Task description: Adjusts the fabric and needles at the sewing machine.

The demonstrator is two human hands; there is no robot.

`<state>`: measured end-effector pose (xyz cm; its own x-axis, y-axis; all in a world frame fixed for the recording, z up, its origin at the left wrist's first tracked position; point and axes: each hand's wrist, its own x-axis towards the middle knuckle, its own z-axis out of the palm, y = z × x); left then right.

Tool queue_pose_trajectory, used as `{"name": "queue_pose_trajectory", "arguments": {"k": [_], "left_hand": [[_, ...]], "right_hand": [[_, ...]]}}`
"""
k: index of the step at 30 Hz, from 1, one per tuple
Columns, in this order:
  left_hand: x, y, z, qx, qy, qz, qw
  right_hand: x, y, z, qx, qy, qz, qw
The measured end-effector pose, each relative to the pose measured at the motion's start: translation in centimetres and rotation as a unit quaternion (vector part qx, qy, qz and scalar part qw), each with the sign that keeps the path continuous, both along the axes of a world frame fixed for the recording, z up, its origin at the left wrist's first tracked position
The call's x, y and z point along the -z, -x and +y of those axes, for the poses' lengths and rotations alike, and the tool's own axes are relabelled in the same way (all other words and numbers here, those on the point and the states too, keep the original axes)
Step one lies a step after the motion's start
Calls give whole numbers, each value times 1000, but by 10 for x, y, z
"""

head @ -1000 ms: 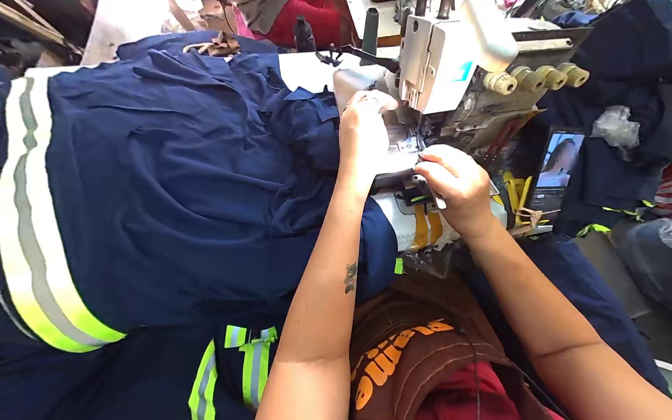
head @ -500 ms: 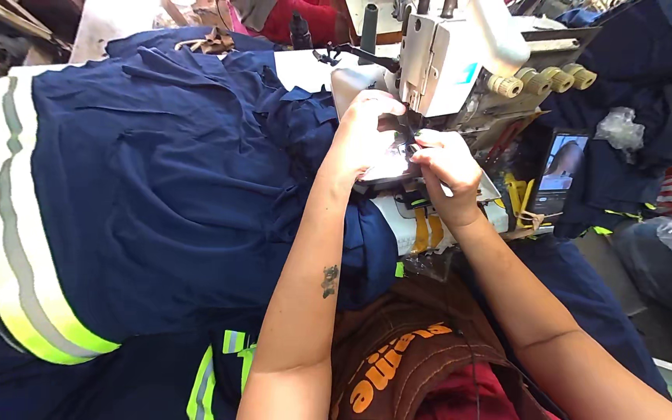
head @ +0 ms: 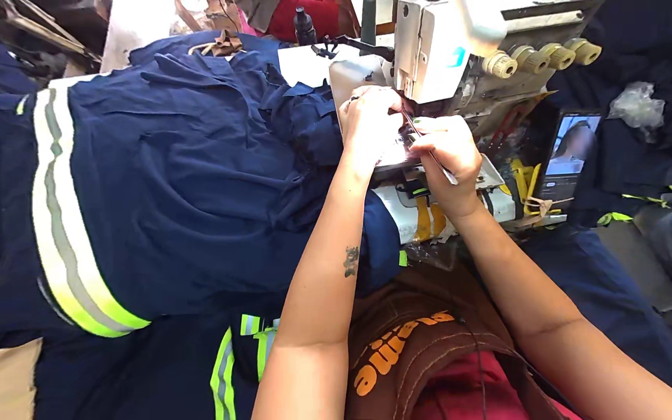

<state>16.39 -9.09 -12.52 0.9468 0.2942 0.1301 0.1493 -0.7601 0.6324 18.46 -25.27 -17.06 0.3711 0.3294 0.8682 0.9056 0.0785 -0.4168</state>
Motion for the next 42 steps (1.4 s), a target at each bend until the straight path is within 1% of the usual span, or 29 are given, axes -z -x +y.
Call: {"name": "queue_pose_trajectory", "arguments": {"k": [2,4,6,7,9,11,13,16,18,20,23,25,28,30,31,33,34,36,38,39,42], "left_hand": [[2,1,2,-3,34,-31,999],[5,2,5,3,64,-62,996],[5,3,4,2,73,-67,995],[5,3,3,-4,74,-64,995],[3,2,2,-10,80,-58,995],[5,1,2,-6,88,-59,994],[7,1,3,1,90,-63,994],[6,1,7,13,110,-40,993],[5,3,9,17,146,-34,988],[4,4,10,29,199,-34,979],[2,3,9,25,262,-40,964],[5,2,10,27,298,-59,952],[6,3,11,45,340,-95,935],[7,5,11,54,370,-120,920],[8,5,10,57,380,-134,913],[8,7,9,61,372,-151,914],[8,8,9,66,355,-160,919],[11,11,10,73,330,-177,924],[13,12,11,76,325,-186,924],[12,12,11,77,323,-189,924],[11,14,11,75,315,-189,927]], "right_hand": [[-9,6,-7,0,-3,6,1000],[-21,21,-21,-8,-12,59,998],[-26,41,-38,-24,21,105,994],[-23,51,-46,-34,56,104,992],[-7,66,-54,-56,161,57,984],[12,74,-48,-70,245,-23,967],[31,70,-32,-101,262,-70,957],[47,52,-3,-136,284,-99,944],[54,38,12,-147,324,-103,929],[55,30,18,-141,353,-129,916],[45,35,10,-152,351,-152,912],[33,42,-10,-138,326,-142,924],[5,40,-58,-65,307,-128,941],[-20,24,-89,10,330,-135,934],[-34,12,-101,51,358,-142,921],[-57,-13,-112,114,430,-159,881],[-63,-26,-114,139,467,-174,856],[-65,-49,-114,172,536,-215,798],[-60,-65,-112,176,591,-253,746],[-57,-70,-112,169,606,-272,728],[-51,-80,-111,144,618,-323,702]]}}
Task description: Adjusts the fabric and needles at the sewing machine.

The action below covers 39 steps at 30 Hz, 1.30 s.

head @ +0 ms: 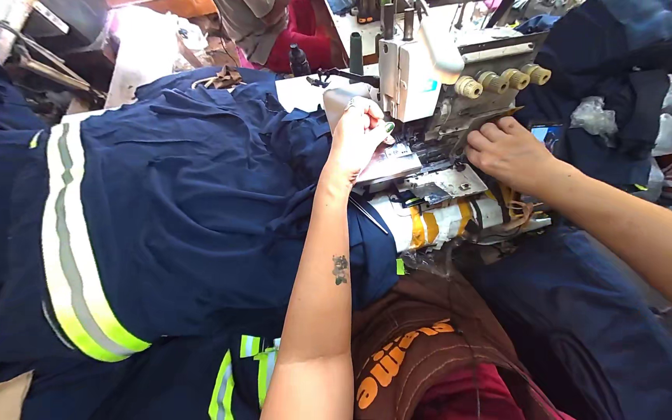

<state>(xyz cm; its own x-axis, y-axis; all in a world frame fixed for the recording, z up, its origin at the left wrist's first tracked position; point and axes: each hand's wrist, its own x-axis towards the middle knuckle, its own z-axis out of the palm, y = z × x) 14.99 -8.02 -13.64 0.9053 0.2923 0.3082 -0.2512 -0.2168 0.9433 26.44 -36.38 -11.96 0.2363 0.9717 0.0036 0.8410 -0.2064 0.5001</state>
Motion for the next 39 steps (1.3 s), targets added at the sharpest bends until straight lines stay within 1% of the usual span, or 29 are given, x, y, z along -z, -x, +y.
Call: {"name": "queue_pose_trajectory", "arguments": {"k": [3,5,8,10,14,16,18,19,21,23,24,26,27,28,29,31,33,34,36,39], "left_hand": [[-1,0,1,-9,-34,1,999],[-2,0,1,-5,-38,3,999],[-2,2,1,1,-29,6,1000],[-2,2,1,-12,-54,3,998],[-4,4,3,-24,-86,12,996],[-3,4,4,-17,-79,5,997],[-2,4,3,-15,-66,0,998],[-3,4,2,-12,-59,-1,998],[-2,4,2,-7,-49,-4,999],[-2,4,2,-16,-59,0,998],[-3,5,3,-20,-68,1,998],[-3,5,4,-19,-72,1,997],[-3,5,3,-15,-71,2,997],[-2,5,3,-12,-71,1,997],[-2,6,2,-14,-72,2,997],[-2,7,2,-17,-78,-1,997],[-2,7,2,-20,-76,-3,997],[-2,6,2,-21,-72,-2,997],[-1,5,3,-23,-72,-3,997],[-1,5,3,-17,-74,0,997]], "right_hand": [[-3,-4,2,-33,19,-16,999],[-9,-7,4,-56,36,-16,998],[-22,-8,9,-77,80,1,994],[-32,-7,8,-85,100,12,991],[-54,-4,1,-113,88,8,990],[-63,-7,-5,-145,74,10,987],[-70,-14,-15,-153,44,49,986],[-72,-16,-21,-137,15,83,987],[-72,-11,-30,-85,-76,176,978],[-62,-2,-30,-37,-187,257,948],[-54,1,-28,-27,-234,281,930],[-35,3,-18,-48,-292,301,906],[-27,2,-12,-70,-301,294,904],[-22,0,-8,-93,-287,278,912],[-20,-1,-3,-116,-248,259,926],[-14,-6,4,-154,-127,223,954],[-10,-10,7,-159,-25,184,970],[-9,-12,7,-157,3,174,972],[-9,-15,8,-154,27,171,973],[-9,-20,11,-151,26,199,968]]}}
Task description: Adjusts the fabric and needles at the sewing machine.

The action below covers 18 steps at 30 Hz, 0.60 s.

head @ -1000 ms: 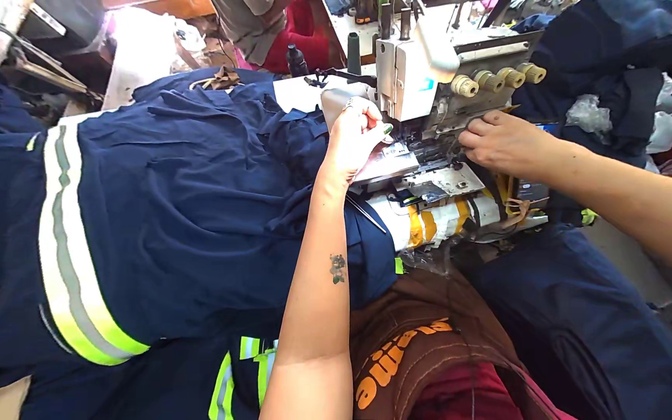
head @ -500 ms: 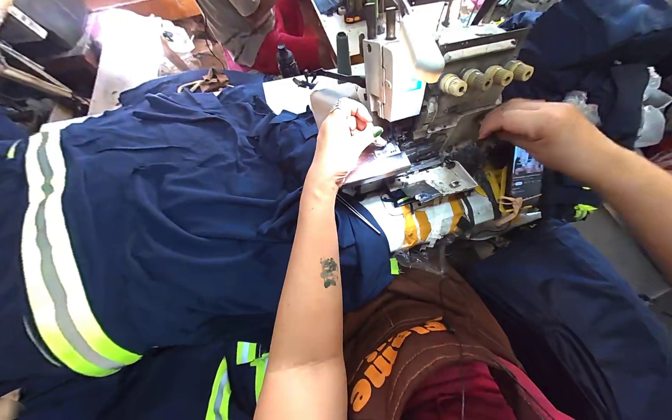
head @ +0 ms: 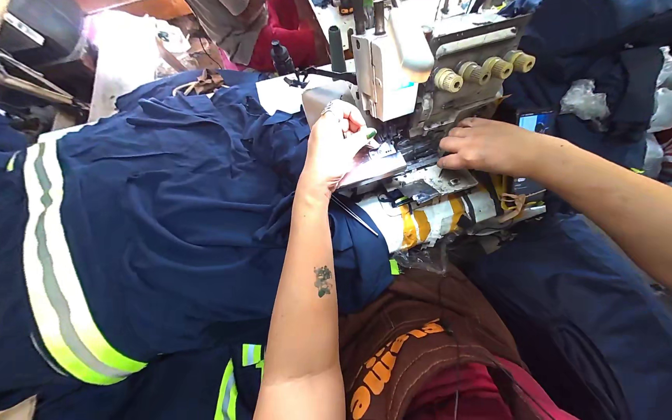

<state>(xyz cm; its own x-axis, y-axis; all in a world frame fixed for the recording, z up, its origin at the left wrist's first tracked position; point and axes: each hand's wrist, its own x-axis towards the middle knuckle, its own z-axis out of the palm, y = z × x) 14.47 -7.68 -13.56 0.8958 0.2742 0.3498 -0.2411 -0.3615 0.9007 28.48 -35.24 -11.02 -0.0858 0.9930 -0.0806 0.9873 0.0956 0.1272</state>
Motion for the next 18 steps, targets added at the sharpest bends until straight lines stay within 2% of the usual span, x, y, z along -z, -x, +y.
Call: {"name": "queue_pose_trajectory", "arguments": {"k": [4,7,11,13,15,18], "left_hand": [[0,0,0,7,-6,4,1000],[0,0,-1,10,-1,5,1000],[-2,1,-2,4,-6,9,1000],[-3,0,-2,6,-5,11,1000],[-2,0,-1,11,12,7,1000],[-1,0,0,20,33,-4,999]], "right_hand": [[-11,-8,7,32,29,50,998],[-24,-11,12,67,93,50,992],[-40,-1,12,55,119,97,987],[-49,18,9,17,70,173,982],[-55,43,9,16,-23,195,980],[-56,82,19,167,-119,213,955]]}}
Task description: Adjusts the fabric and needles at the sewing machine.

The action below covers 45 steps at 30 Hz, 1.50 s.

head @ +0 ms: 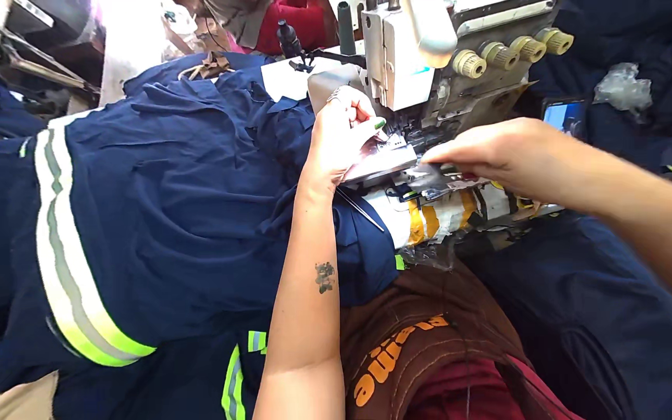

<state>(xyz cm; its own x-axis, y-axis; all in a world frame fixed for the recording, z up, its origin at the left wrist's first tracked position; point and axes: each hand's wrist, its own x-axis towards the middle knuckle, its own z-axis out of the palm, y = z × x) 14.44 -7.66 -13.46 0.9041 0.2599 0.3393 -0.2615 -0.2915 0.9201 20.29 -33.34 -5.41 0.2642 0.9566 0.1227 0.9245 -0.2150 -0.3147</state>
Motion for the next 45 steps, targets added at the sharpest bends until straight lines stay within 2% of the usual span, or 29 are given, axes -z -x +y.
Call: {"name": "queue_pose_trajectory", "arguments": {"k": [4,10,15,18,22,24,27,31,35,37,39,42,45], "left_hand": [[1,0,-2,-13,3,-5,1000],[4,0,-2,-25,0,-32,999],[3,0,-4,-25,11,-24,999],[3,0,-4,-16,22,-24,999],[10,2,1,23,136,-81,987],[10,6,4,21,158,-85,984],[8,23,18,-27,73,-56,995],[13,46,36,-148,-23,10,989],[17,64,43,-74,-170,172,967],[5,79,47,-64,-213,227,948],[-7,98,60,-66,-183,185,963],[-21,129,91,-56,5,53,997],[-19,153,127,-125,135,-27,982]], "right_hand": [[23,13,24,139,28,24,990],[42,21,54,278,12,-118,953],[46,20,67,296,44,-156,941],[52,19,73,284,15,-178,942],[62,18,66,255,-70,-215,940],[62,30,55,270,-98,-190,939],[73,64,33,285,-109,-86,948],[131,88,26,224,-142,28,964],[166,79,48,207,-164,34,964],[177,74,57,224,-174,11,959],[183,73,60,234,-186,-18,954],[185,74,58,232,-197,-33,952],[185,73,58,235,-201,-41,950]]}}
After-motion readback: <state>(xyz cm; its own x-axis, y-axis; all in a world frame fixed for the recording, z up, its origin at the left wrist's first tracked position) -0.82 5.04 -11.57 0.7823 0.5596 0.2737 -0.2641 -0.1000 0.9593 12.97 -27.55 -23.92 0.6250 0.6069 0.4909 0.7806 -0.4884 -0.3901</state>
